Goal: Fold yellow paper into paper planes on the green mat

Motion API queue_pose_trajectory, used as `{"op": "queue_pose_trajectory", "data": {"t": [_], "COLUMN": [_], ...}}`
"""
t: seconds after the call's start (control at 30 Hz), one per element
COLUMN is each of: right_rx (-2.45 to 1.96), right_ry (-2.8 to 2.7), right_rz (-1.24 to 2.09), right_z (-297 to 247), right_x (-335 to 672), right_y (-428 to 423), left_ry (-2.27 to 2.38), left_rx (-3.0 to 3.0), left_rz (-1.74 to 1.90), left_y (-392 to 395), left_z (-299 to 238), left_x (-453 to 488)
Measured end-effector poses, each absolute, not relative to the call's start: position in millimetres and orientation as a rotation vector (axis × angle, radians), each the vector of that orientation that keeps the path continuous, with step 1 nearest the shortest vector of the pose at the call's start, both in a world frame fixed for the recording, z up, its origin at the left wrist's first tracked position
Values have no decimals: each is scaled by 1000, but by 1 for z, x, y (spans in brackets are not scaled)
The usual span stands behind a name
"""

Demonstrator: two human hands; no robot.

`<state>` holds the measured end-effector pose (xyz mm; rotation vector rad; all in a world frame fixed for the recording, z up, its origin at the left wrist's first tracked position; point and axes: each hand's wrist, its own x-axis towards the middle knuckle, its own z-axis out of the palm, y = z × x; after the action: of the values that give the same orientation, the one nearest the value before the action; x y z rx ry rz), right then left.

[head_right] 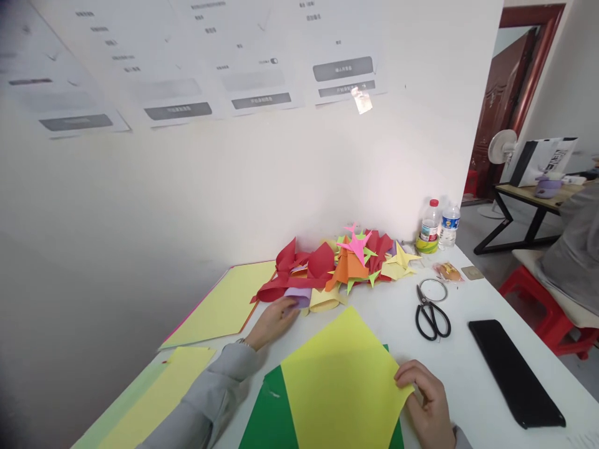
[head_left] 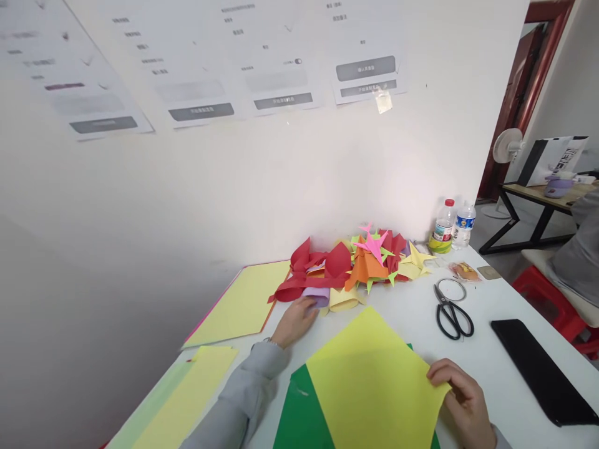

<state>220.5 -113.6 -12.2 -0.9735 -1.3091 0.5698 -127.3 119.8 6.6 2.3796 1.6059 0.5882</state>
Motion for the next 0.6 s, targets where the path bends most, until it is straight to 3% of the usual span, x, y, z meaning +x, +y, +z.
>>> {"op": "queue_pose_trajectory", "data": {"t": [0.3, 0.6], "right_rx": [-984, -1212], "right_ry": [-1242, -1231], "right_rz": [494, 175], "right_z": [-16, -28], "right_x": [221, 212], "right_y": [-116, -150], "left_ry": [1624, 1227], "left_rx": [2382, 2386], "left_rz": [627, 521], "left_y": [114, -5], "left_z": [-6, -2], "left_x": [-126, -127]}}
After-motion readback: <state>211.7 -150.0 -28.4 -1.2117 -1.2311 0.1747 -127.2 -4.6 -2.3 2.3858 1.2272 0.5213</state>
